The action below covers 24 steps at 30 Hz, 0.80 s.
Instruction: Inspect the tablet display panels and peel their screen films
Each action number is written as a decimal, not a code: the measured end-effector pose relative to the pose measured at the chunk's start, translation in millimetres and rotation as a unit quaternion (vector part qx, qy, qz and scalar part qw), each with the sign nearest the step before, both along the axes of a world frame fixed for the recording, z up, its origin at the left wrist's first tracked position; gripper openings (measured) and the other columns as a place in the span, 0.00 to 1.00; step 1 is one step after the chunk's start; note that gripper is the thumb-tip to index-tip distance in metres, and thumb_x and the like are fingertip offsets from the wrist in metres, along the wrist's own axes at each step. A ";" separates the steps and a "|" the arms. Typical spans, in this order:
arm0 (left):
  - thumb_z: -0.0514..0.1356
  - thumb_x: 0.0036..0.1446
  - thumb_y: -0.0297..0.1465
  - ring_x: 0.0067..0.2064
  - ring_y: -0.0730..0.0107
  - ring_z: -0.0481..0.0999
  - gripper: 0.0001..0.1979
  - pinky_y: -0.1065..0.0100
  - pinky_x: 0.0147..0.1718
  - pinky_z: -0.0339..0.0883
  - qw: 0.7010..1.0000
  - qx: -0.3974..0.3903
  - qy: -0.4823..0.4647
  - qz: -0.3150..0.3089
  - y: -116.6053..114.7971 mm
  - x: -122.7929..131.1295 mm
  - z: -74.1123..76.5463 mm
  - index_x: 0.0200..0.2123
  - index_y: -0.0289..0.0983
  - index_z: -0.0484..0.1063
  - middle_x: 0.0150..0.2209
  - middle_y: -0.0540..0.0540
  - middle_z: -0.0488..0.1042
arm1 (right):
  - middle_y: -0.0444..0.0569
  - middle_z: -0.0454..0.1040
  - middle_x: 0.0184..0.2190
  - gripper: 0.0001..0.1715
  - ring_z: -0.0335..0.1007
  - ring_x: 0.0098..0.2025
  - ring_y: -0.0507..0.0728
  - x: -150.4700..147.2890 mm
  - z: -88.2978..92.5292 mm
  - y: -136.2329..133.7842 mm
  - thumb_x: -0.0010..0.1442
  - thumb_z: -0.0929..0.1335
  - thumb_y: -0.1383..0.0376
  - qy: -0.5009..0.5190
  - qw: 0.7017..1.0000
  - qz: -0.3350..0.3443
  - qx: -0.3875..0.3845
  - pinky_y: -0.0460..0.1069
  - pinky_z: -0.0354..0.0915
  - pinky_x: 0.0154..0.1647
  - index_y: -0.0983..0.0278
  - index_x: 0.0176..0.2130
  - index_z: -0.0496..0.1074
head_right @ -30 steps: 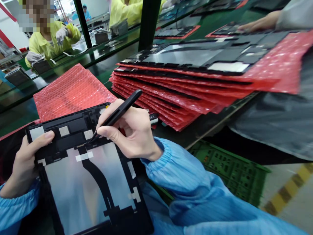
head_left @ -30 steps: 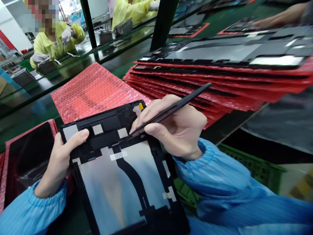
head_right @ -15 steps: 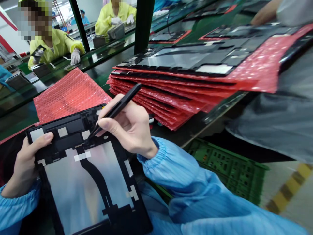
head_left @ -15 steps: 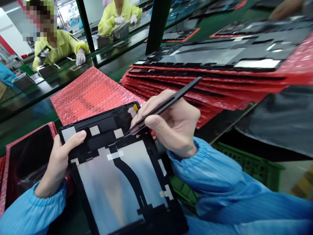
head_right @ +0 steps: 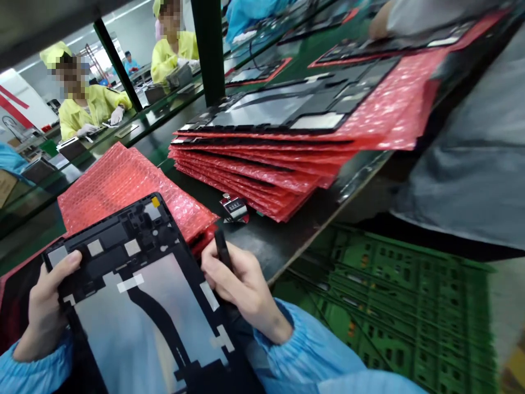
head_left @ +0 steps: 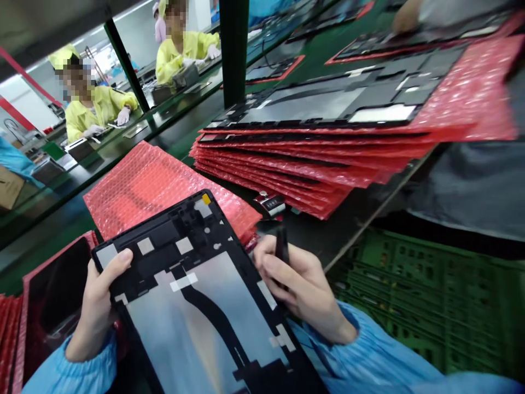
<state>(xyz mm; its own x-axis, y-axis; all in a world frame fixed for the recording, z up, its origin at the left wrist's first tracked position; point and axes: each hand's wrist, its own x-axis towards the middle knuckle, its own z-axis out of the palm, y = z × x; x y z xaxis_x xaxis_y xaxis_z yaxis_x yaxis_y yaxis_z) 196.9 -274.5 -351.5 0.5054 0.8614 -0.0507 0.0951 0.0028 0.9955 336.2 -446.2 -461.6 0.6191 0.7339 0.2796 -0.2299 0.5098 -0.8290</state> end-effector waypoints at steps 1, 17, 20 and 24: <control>0.71 0.34 0.37 0.17 0.68 0.72 0.14 0.72 0.15 0.68 1.000 0.003 0.000 0.005 0.0 0.4 0.3 0.25 0.36 0.75 0.19 0.50 0.74 | 0.35 0.49 0.15 0.18 0.35 0.12 0.42 0.1 -0.3 1.0 0.64 0.64 0.55 -0.013 1.000 0.020 -0.006 0.40 0.35 0.10 0.65 0.29 0.61; 0.66 0.38 0.25 0.16 0.76 0.70 0.06 0.73 0.22 0.71 0.980 -0.094 -0.092 0.151 4.1 11.4 12.9 0.25 0.33 0.73 0.19 0.54 0.75 | 0.43 0.56 0.19 0.23 0.51 0.21 0.48 9.5 -0.1 -11.2 0.52 0.70 0.50 -0.143 0.982 0.127 -0.009 0.44 0.49 0.19 0.65 0.24 0.62; 0.66 0.41 0.26 0.18 0.76 0.72 0.05 0.73 0.26 0.73 0.980 -0.085 -0.122 0.128 9.1 13.4 11.4 0.26 0.33 0.74 0.19 0.54 0.75 | 0.43 0.57 0.19 0.18 0.52 0.21 0.48 9.2 1.6 -12.1 0.53 0.70 0.55 -0.140 0.982 0.126 -0.011 0.44 0.52 0.21 0.66 0.24 0.65; 0.66 0.45 0.31 0.20 0.75 0.73 0.08 0.72 0.26 0.73 0.982 -0.032 -0.154 0.106 10.1 13.1 8.7 0.30 0.33 0.75 0.21 0.54 0.76 | 0.43 0.64 0.22 0.10 0.60 0.24 0.49 -0.3 1.6 -7.2 0.54 0.70 0.61 -0.082 0.992 0.098 0.010 0.43 0.58 0.25 0.66 0.33 0.71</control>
<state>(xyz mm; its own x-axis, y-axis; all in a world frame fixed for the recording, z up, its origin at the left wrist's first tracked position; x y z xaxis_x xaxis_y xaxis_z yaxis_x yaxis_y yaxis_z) 210.1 -264.4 -342.9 0.3154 0.9488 0.0185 -0.2199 0.0541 0.9740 335.9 -453.5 -460.1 0.4113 0.8286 0.3799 -0.1895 0.4854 -0.8535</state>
